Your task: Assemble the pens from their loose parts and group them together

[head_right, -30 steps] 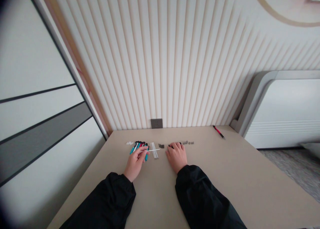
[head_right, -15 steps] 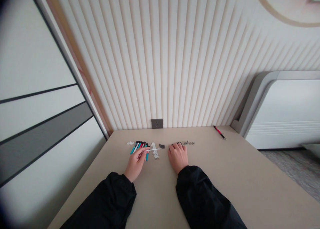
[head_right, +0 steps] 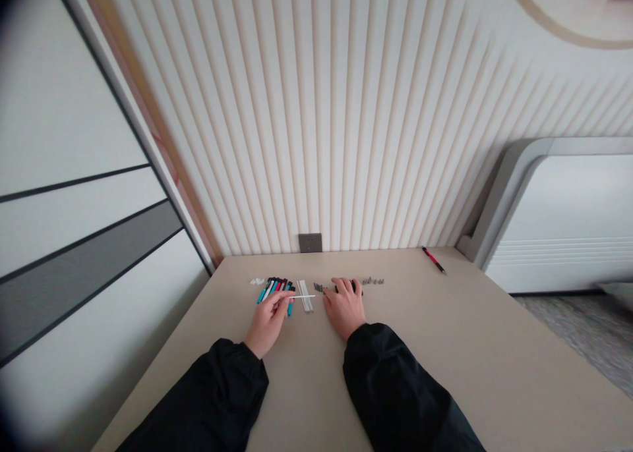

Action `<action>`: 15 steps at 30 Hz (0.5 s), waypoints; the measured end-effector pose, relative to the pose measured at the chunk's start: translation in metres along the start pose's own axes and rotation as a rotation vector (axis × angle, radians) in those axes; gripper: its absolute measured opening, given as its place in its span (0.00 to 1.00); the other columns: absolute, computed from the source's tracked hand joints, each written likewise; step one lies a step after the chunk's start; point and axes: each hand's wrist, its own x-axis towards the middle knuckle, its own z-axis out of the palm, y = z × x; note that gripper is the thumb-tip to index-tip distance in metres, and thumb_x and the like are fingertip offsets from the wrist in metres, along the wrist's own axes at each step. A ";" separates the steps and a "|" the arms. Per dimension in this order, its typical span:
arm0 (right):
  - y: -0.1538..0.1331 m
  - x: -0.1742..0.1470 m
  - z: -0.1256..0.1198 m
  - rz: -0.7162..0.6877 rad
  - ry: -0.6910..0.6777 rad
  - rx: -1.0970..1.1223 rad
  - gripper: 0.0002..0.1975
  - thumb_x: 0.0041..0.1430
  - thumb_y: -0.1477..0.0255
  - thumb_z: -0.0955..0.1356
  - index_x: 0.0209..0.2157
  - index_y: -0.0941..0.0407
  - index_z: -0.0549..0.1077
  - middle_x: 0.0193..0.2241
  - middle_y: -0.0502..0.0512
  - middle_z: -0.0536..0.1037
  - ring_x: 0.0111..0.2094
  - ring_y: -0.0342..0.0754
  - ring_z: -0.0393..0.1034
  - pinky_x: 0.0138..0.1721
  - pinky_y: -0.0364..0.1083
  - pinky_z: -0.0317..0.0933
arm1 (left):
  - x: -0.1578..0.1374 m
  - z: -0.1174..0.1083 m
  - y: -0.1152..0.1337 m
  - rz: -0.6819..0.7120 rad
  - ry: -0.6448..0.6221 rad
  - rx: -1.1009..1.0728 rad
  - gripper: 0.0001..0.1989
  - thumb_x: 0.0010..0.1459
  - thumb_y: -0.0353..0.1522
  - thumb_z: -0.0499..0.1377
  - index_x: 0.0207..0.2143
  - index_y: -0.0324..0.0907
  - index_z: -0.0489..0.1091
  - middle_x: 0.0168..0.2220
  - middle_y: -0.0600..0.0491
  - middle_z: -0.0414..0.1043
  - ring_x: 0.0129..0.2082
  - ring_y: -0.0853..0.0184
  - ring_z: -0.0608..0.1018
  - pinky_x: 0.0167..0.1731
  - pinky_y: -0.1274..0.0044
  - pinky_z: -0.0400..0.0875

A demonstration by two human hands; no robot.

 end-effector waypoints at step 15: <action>0.005 0.006 0.007 0.040 0.021 0.020 0.09 0.62 0.70 0.65 0.38 0.47 0.78 0.44 0.53 0.75 0.50 0.53 0.61 0.56 0.57 0.41 | -0.002 0.003 0.002 -0.003 -0.015 0.006 0.16 0.62 0.39 0.52 0.42 0.40 0.73 0.34 0.49 0.77 0.27 0.67 0.76 0.28 0.78 0.68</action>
